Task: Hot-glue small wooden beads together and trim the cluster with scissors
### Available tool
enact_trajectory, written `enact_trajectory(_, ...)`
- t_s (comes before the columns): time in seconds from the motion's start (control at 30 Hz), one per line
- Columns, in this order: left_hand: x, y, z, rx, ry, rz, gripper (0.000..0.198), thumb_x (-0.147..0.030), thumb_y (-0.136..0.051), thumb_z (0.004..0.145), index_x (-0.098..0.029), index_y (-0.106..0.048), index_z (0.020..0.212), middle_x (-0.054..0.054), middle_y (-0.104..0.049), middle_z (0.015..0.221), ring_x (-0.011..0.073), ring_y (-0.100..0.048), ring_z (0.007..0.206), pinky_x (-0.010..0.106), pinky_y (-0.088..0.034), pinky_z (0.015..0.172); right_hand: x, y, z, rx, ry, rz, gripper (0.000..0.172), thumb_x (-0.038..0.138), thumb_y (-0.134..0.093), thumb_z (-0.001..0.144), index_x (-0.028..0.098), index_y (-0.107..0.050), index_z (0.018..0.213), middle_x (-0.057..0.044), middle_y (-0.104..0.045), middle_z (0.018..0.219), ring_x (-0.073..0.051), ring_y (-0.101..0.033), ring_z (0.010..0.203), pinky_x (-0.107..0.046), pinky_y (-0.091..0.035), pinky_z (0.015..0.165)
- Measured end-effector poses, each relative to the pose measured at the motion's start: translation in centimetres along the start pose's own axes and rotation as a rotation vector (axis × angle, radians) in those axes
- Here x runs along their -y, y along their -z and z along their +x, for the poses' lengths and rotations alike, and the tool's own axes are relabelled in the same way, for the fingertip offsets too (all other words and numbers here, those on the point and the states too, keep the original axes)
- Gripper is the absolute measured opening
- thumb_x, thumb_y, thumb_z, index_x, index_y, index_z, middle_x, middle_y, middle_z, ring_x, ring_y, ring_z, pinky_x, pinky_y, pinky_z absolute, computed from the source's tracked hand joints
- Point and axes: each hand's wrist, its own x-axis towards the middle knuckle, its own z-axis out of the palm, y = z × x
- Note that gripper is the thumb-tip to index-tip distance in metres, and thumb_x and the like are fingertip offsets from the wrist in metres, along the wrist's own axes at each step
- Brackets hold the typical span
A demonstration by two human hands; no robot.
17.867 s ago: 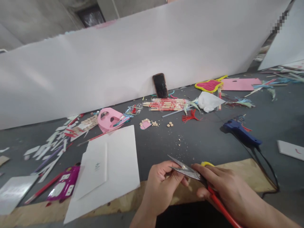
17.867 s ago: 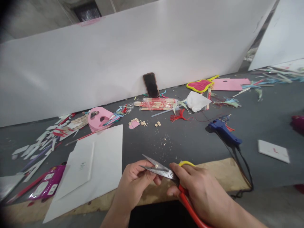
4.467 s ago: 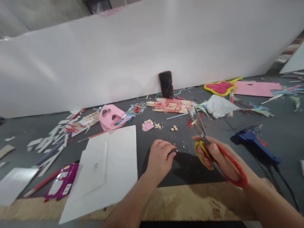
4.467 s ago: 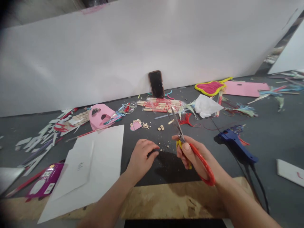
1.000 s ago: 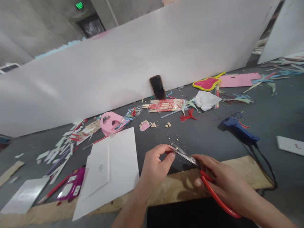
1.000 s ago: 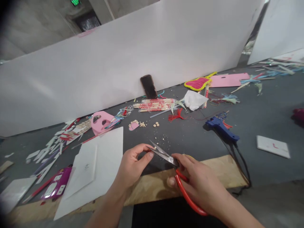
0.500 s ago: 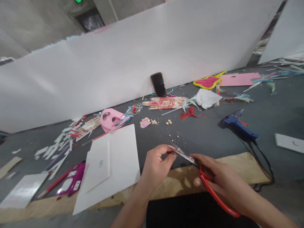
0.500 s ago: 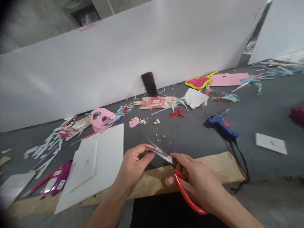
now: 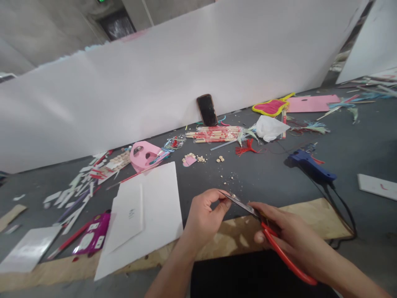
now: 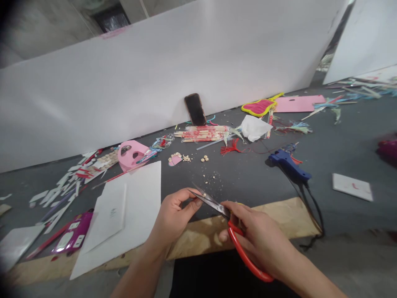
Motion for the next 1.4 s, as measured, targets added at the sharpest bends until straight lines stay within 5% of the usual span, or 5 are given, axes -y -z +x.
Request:
enact_trajectory(0.7, 0.9, -0.6, -1.1, -0.012, 0.085, -0.276, 0.015, -0.028, -0.059, 0.085, -0.016, -0.064, 0.077, 0.0, -0.061, 0.07, 0.0122, -0.052, 0.066, 0.021, -0.041, 0.064, 0.4, -0.6, -0.4, 0.004, 0.125, -0.205, 0.046, 0.042, -0.054, 0.086, 0.021, -0.047, 0.126, -0.011, -0.067, 0.107, -0.024, -0.067, 0.09, -0.034, -0.056, 0.072)
enact_trajectory(1.17, -0.2, -0.7, -2.0, -0.126, 0.051, -0.09, 0.014, -0.025, -0.058, 0.084, -0.017, -0.066, 0.076, 0.003, -0.068, 0.077, 0.0169, -0.061, 0.077, 0.026, -0.046, 0.074, 1.0, -1.7, -0.4, -0.039, 0.22, -0.236, 0.032, 0.026, -0.042, 0.091, 0.015, -0.047, 0.121, -0.008, -0.072, 0.083, -0.021, -0.071, 0.069, -0.027, -0.055, 0.055)
enact_trajectory(1.4, 0.4, -0.8, -2.4, -0.166, -0.036, -0.047, 0.017, -0.026, -0.055, 0.087, -0.018, -0.064, 0.074, 0.004, -0.068, 0.079, 0.0175, -0.06, 0.079, 0.028, -0.046, 0.075, 1.1, -1.7, -0.3, -0.046, 0.21, -0.288, 0.038, 0.04, -0.044, 0.093, 0.017, -0.044, 0.124, -0.008, -0.071, 0.087, -0.022, -0.07, 0.068, -0.03, -0.056, 0.057)
